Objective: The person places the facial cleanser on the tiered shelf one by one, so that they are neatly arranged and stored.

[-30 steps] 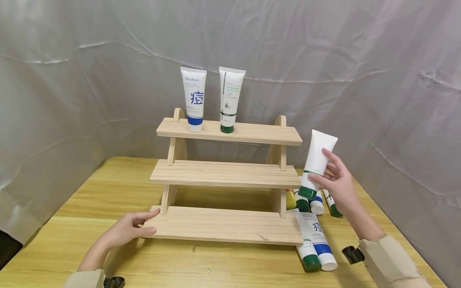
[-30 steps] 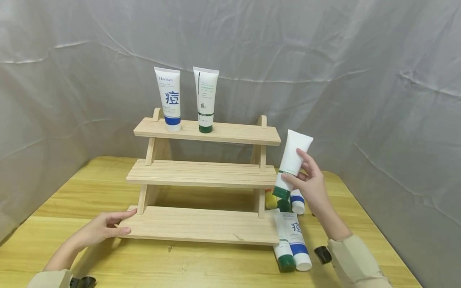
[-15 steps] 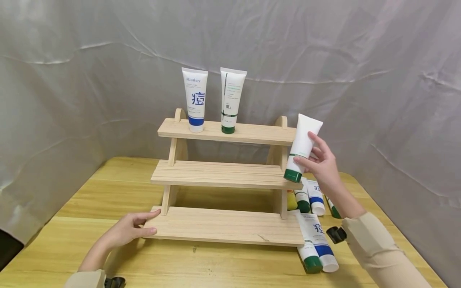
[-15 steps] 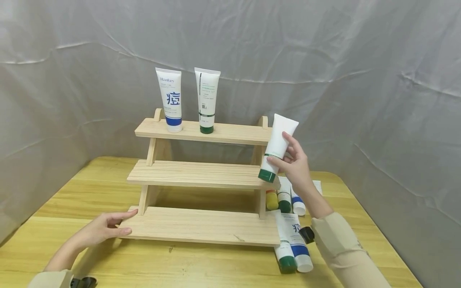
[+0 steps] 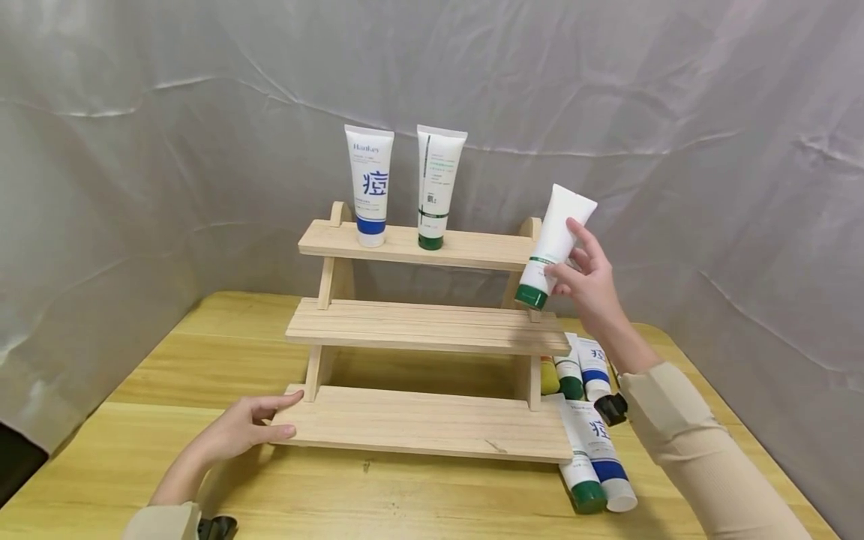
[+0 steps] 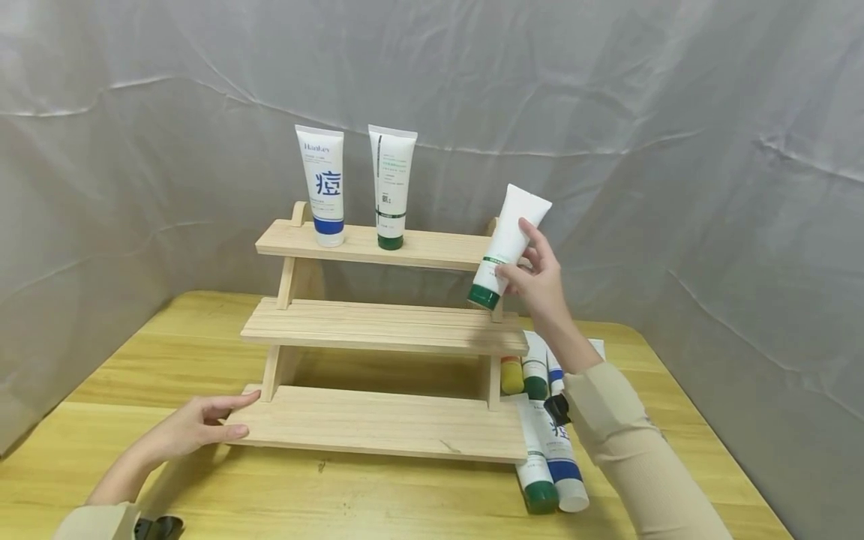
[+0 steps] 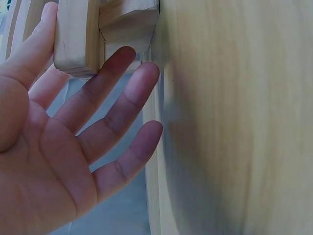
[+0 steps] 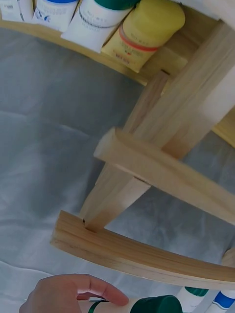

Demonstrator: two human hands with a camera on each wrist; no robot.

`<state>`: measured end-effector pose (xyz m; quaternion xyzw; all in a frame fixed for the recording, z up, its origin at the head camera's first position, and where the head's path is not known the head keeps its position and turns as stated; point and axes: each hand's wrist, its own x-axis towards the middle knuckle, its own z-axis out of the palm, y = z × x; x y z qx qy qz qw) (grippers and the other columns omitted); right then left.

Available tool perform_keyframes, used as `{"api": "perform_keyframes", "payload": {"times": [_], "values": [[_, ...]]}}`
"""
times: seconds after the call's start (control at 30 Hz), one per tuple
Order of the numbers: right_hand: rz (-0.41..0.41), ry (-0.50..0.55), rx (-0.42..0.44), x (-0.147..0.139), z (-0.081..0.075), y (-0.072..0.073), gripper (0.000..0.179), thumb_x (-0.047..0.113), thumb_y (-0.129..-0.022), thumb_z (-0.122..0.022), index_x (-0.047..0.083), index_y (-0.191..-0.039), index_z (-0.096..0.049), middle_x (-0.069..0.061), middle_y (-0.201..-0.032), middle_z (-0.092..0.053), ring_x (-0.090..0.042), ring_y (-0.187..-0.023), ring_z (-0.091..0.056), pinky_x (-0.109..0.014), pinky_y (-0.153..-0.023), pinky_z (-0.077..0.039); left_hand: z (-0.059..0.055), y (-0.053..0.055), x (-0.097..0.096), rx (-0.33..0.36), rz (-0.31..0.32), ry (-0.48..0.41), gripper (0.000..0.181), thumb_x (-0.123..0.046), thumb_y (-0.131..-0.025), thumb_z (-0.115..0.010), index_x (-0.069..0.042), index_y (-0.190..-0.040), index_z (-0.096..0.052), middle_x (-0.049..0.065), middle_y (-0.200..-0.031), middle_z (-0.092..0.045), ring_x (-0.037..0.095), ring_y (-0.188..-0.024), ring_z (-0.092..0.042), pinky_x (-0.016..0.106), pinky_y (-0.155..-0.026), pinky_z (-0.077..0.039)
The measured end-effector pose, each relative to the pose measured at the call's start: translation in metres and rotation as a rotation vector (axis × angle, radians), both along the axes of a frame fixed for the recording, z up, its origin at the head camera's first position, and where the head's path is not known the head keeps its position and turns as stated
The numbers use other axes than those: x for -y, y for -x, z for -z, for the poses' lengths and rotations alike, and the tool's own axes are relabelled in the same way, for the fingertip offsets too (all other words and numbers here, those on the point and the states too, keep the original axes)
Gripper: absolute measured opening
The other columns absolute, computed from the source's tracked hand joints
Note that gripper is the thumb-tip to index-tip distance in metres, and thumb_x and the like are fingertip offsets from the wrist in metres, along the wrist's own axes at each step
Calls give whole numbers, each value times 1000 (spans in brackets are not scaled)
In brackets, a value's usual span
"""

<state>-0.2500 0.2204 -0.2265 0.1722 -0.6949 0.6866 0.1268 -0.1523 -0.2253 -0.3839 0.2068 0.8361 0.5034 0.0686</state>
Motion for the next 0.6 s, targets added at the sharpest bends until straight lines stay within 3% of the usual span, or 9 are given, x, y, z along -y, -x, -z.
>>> {"api": "perform_keyframes", "payload": {"times": [0.37, 0.6], "values": [[14, -13, -74, 24, -15, 18, 69, -7, -81, -54, 20, -140, -30, -16, -122, -42, -18, -88, -52, -22, -60, -46, 1, 1, 1, -22, 4, 16, 56, -18, -83, -64, 12, -126, -42, 39, -122, -38, 10, -89, -55, 24, -73, -45], [27, 1, -115, 36, -21, 31, 72, -11, -79, -54, 21, -140, -31, -14, -134, -36, -21, -95, -52, -24, -60, -48, 1, 1, 1, -17, 6, 13, 57, -18, -83, -64, 12, -126, -41, 39, -121, -40, 9, -87, -56, 23, -73, -45]]}}
